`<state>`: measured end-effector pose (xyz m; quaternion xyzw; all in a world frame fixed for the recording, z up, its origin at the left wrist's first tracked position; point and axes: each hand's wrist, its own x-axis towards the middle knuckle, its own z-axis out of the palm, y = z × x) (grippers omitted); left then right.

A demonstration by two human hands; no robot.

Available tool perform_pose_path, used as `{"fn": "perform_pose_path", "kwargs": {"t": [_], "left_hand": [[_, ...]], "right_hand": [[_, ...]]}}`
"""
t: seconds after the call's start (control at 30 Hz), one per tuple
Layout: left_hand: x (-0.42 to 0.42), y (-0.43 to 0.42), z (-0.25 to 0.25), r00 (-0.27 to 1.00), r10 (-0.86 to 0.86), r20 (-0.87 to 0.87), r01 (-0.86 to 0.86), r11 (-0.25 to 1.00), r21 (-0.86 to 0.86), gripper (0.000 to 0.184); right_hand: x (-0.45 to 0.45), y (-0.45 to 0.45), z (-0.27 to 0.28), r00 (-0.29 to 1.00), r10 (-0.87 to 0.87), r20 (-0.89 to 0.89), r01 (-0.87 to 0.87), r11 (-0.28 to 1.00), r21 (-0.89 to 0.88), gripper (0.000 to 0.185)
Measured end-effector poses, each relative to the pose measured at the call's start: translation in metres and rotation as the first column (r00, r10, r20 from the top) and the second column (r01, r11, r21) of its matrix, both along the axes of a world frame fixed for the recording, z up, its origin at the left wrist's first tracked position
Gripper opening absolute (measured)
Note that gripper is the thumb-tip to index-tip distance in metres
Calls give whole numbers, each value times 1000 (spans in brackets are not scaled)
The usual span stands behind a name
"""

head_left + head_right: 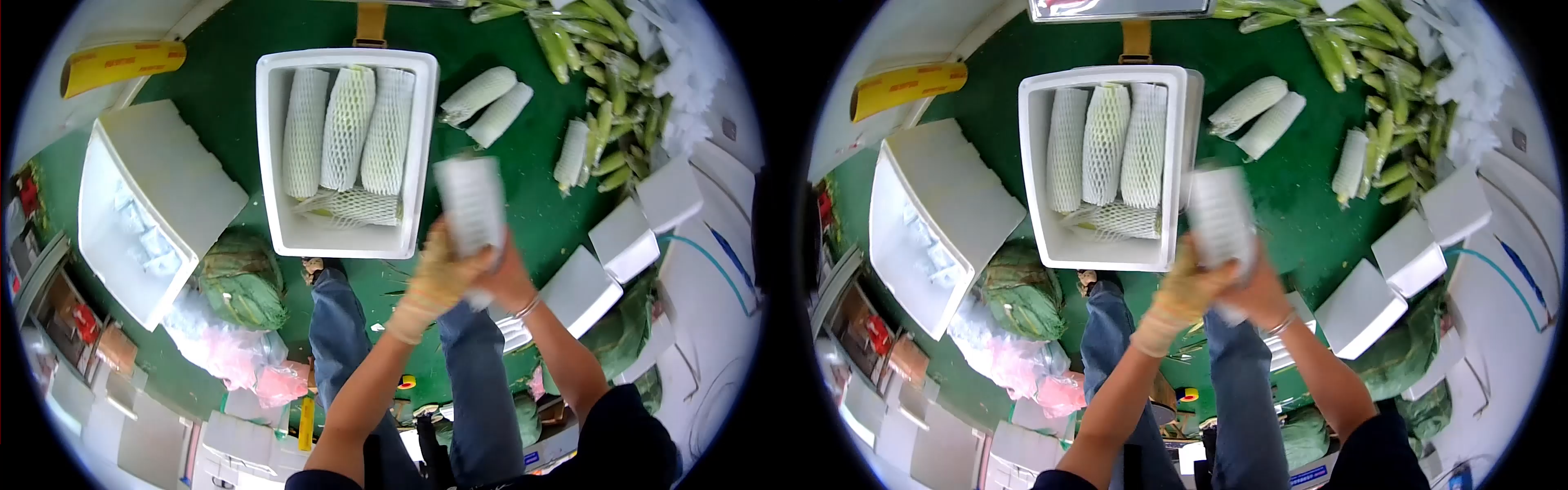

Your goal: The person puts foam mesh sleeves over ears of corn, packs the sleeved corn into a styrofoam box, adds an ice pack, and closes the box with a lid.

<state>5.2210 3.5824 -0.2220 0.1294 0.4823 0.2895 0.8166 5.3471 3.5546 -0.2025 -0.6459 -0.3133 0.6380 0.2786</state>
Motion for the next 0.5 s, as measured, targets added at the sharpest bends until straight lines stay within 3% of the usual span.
{"fn": "perform_pose_path", "kwargs": {"t": [0.03, 0.07, 0.1, 0.17, 0.2, 0.23, 0.27, 0.3, 0.37, 0.4, 0.43, 0.47, 0.5], "left_hand": [[14, -28, -21, 838, -86, -539, 418, 736, 533, 63], [21, -6, -16, 888, -128, -443, 380, 746, 547, 68], [9, 13, 16, 766, -133, -630, 509, 724, 466, 71], [-41, 28, 31, 786, -26, -618, 403, 779, 479, 69], [-75, 27, 28, 731, 164, -663, 340, 754, 562, 63], [-120, 41, 45, 478, 94, -873, 566, 728, 388, 57], [-163, 45, 47, 293, 202, -934, 590, 731, 343, 53], [-214, 52, 52, 152, 247, -957, 637, 716, 286, 48], [-323, 53, 41, -60, 301, -952, 553, 804, 219, 40], [-367, 59, 33, -30, 305, -952, 420, 868, 265, 41], [-419, 62, 26, -141, 269, -953, 462, 869, 177, 38], [-458, 71, 22, -344, 125, -931, 394, 919, -22, 36], [-500, 78, 14, -381, 64, -922, 429, 896, -115, 39]], "right_hand": [[25, -10, -19, 951, -40, 307, 74, 992, -100, 75], [52, -19, -62, 912, -151, 380, 222, 964, -149, 66], [79, -28, -103, 853, -265, 451, 376, 910, -176, 58], [146, -58, -212, 733, -430, 527, 599, 775, -200, 67], [179, -73, -263, 623, -335, 707, 571, 812, -118, 74], [211, -81, -297, 578, -218, 786, 492, 862, -123, 79], [241, -89, -325, 550, -71, 832, 339, 930, -144, 86], [276, -105, -364, 359, 92, 929, 292, 934, -205, 96], [361, -130, -421, 146, 379, 914, 265, 875, -405, 94], [358, -109, -386, 88, 551, 830, 319, 774, -547, 83], [347, -91, -338, 152, 404, 902, 617, 674, -406, 60], [288, -62, -274, -83, 391, 917, 581, 766, -275, 50], [332, -98, -270, -39, 449, 892, 265, 866, -424, 49]]}}
